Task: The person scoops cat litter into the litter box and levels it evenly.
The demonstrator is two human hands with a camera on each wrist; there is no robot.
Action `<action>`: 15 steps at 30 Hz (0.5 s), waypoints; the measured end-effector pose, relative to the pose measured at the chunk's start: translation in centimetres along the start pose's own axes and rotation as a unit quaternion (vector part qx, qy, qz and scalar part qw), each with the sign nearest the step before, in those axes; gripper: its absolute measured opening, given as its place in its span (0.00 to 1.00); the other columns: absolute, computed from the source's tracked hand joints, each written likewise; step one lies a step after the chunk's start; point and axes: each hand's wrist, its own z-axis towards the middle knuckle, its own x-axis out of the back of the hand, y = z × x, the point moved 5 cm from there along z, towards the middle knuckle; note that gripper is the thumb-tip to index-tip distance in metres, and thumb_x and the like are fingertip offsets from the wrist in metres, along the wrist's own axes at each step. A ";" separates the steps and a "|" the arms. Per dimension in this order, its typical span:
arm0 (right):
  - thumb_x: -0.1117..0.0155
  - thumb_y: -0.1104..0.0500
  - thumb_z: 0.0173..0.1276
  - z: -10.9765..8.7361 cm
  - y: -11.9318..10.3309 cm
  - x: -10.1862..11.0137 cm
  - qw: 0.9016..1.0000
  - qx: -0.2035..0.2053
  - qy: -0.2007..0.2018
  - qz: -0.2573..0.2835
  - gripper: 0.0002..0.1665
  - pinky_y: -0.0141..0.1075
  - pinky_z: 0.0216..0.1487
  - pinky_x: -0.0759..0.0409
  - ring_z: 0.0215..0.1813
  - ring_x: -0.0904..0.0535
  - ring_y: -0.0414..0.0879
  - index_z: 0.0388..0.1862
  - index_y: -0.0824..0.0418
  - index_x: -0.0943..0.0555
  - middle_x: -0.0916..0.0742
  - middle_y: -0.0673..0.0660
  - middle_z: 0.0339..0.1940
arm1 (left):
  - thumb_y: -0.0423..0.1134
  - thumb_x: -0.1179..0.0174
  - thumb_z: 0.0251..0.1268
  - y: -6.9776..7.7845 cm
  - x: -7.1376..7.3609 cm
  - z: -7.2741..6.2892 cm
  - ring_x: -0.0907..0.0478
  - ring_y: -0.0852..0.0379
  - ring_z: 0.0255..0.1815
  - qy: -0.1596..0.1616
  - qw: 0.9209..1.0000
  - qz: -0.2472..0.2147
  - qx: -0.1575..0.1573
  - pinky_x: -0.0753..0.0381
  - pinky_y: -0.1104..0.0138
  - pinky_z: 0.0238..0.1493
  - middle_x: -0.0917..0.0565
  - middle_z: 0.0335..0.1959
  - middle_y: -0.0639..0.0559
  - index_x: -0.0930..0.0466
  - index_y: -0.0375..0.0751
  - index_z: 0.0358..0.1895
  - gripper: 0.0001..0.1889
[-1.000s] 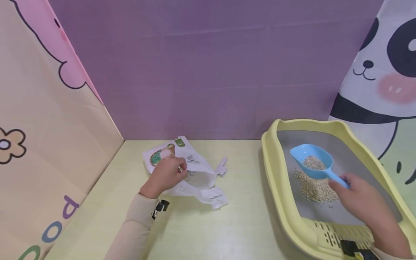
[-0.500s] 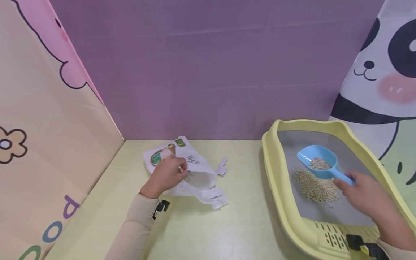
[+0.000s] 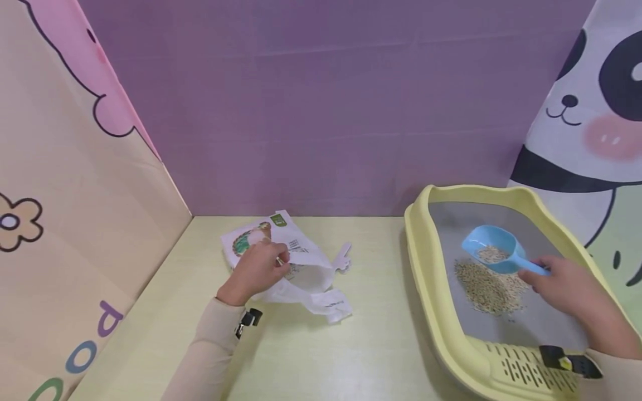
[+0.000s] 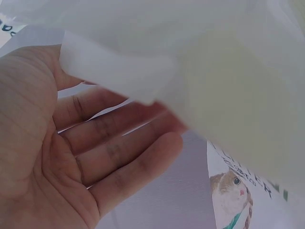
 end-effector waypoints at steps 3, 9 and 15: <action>0.44 0.56 0.68 0.3 0.6 -0.3 1.000 0.004 0.002 -0.003 0.18 0.35 0.22 0.37 0.22 0.35 0.46 0.35 0.74 0.26 0.23 0.54 0.21 | 0.39 0.40 0.51 0.0 0.0 0.0 0.27 0.63 0.22 0.000 1.000 -0.001 -0.001 0.26 0.68 0.30 0.15 0.27 0.54 0.18 0.46 0.27 0.03; 0.43 0.59 0.66 0.8 1.5 -0.8 1.000 0.008 0.008 -0.002 0.15 0.36 0.21 0.37 0.21 0.35 0.46 0.34 0.74 0.25 0.23 0.54 0.20 | 0.39 0.39 0.51 0.1 -0.1 0.0 0.29 0.64 0.20 0.000 1.000 -0.006 -0.006 0.27 0.69 0.28 0.15 0.27 0.53 0.18 0.45 0.27 0.03; 0.46 0.61 0.64 1.1 2.1 -1.4 1.000 -0.008 -0.009 0.008 0.20 0.38 0.18 0.33 0.18 0.32 0.47 0.42 0.81 0.28 0.22 0.56 0.20 | 0.38 0.39 0.52 0.1 0.0 0.0 0.29 0.64 0.20 0.001 1.000 -0.007 -0.007 0.27 0.69 0.27 0.15 0.27 0.53 0.18 0.45 0.27 0.03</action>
